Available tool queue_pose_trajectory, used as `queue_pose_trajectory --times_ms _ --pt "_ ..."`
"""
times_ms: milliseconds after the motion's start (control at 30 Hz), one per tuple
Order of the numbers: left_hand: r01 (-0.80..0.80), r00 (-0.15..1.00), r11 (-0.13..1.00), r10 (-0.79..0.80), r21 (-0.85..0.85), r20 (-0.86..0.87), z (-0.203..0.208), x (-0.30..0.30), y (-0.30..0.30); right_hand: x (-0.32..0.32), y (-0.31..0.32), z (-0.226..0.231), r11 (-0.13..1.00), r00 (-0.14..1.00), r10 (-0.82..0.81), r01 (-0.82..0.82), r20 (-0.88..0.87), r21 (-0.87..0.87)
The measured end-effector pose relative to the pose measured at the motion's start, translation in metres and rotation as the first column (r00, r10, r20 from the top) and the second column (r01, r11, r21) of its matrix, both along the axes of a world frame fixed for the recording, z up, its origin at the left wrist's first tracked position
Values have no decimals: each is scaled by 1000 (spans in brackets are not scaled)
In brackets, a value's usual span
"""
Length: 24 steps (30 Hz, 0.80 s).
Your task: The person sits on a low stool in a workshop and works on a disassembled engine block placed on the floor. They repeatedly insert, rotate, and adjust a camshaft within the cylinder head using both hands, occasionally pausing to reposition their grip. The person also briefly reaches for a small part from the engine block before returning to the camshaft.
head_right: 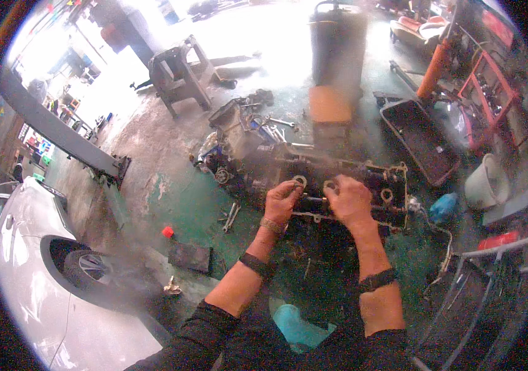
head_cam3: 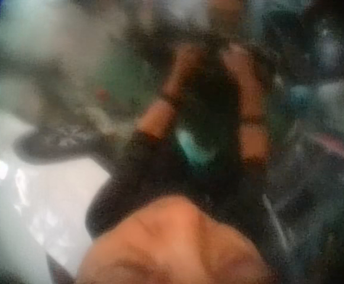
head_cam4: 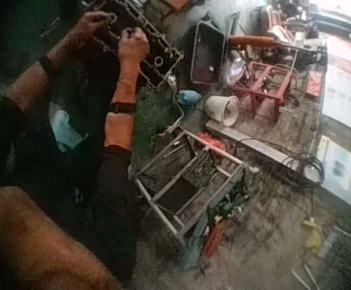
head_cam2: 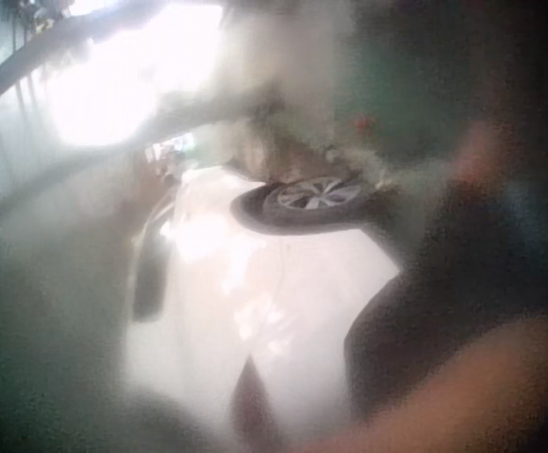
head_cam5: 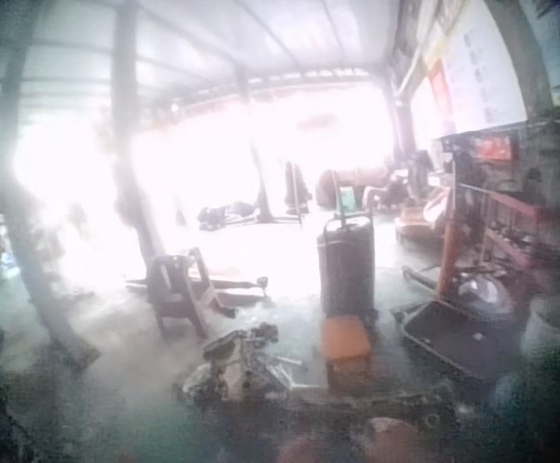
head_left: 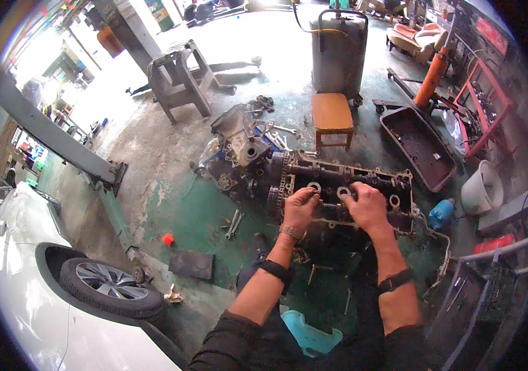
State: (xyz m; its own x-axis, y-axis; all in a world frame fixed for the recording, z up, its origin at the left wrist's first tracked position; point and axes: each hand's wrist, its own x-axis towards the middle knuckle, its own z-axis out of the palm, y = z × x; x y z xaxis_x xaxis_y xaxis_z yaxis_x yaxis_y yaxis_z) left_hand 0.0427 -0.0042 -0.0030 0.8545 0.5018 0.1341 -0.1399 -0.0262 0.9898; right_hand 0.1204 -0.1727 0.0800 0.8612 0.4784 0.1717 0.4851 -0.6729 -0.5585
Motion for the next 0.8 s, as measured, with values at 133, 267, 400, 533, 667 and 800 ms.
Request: queue_pose_trajectory --times_ms 133,267,400,533,667,800 --pt "52 998 999 -52 3 -31 4 -3 2 -16 24 4 987 989 146 -143 -36 71" --pt "95 995 977 -96 190 -3 2 -2 6 -25 43 3 971 978 209 -204 -29 122" --pt "133 991 991 -133 4 21 0 -3 6 -26 55 -3 967 984 166 -175 64 187" --pt "126 991 976 -131 175 21 6 -5 6 -22 57 -3 965 988 144 -151 52 213" --pt "85 996 971 -76 224 -49 9 -5 5 -1 38 8 976 1000 -19 19 1 217" --pt "71 997 967 -60 243 -54 5 -3 5 13 4 11 979 984 -133 150 -121 137"
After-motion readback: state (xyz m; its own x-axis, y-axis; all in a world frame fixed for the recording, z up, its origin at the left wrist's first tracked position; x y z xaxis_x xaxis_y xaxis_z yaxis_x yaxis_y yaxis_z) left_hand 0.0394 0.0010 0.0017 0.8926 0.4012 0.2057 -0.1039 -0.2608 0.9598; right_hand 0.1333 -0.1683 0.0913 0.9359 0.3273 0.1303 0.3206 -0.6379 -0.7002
